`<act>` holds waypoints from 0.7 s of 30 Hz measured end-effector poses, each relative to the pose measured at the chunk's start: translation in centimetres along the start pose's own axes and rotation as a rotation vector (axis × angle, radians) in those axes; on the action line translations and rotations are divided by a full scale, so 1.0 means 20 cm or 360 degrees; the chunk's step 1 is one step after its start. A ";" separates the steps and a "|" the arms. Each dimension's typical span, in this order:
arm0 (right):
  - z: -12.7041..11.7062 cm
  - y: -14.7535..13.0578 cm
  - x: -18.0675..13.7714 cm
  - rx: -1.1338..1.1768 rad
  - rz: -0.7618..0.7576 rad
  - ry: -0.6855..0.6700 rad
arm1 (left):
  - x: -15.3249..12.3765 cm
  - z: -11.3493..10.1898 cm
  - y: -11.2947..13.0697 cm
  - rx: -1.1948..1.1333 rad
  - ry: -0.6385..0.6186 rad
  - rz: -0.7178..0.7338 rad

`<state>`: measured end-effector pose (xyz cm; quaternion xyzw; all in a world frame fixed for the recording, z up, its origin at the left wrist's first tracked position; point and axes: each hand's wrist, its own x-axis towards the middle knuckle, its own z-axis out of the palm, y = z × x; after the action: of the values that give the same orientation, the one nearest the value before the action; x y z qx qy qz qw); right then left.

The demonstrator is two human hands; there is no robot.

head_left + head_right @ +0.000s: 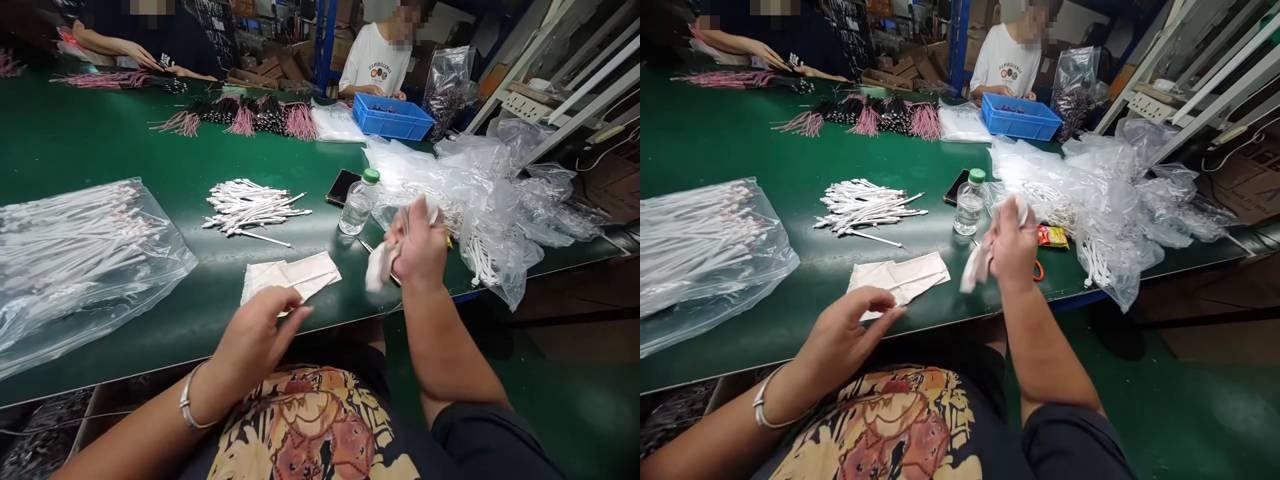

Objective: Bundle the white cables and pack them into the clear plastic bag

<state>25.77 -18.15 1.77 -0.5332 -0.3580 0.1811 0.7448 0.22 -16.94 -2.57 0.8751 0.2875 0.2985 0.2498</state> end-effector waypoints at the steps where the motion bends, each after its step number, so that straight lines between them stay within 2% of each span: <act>1: -0.01 0.02 0.09 -0.0323 -0.0261 0.0155 | -0.01 -0.02 -0.04 0.0076 0.0069 -0.0007; 3: -0.01 0.06 0.25 -0.0951 -0.0644 0.0197 | -0.05 -0.07 -0.10 0.0233 0.0154 -0.0039; 6: 0.00 0.13 0.40 -0.1559 -0.0927 -0.0028 | -0.09 -0.09 -0.16 0.0410 0.0169 -0.0108; 9: 0.03 0.20 0.45 -0.1831 -0.1003 -0.0172 | -0.11 -0.07 -0.18 0.0489 0.0120 -0.0183; 12: 0.02 0.25 0.43 -0.1906 -0.1015 -0.0074 | -0.12 -0.05 -0.18 0.0495 0.0053 -0.0240; 14: -0.01 0.29 0.43 -0.1732 -0.1008 0.0087 | -0.11 -0.05 -0.19 0.0488 0.0019 -0.0239; 17: -0.08 0.36 0.44 -0.1019 -0.0803 0.0405 | -0.10 -0.06 -0.19 0.0513 -0.0024 -0.0210; 19: -0.13 0.40 0.46 -0.0478 -0.0428 0.0542 | -0.08 -0.06 -0.18 0.0550 -0.0053 -0.0198; 21: -0.17 0.43 0.47 -0.0103 0.0035 0.0508 | -0.06 -0.05 -0.18 0.0586 -0.0101 -0.0198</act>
<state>35.59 -11.16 -3.48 -0.5829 -0.2350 0.0906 0.7725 -2.56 -14.99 -4.44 0.8956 0.3827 0.1970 0.1123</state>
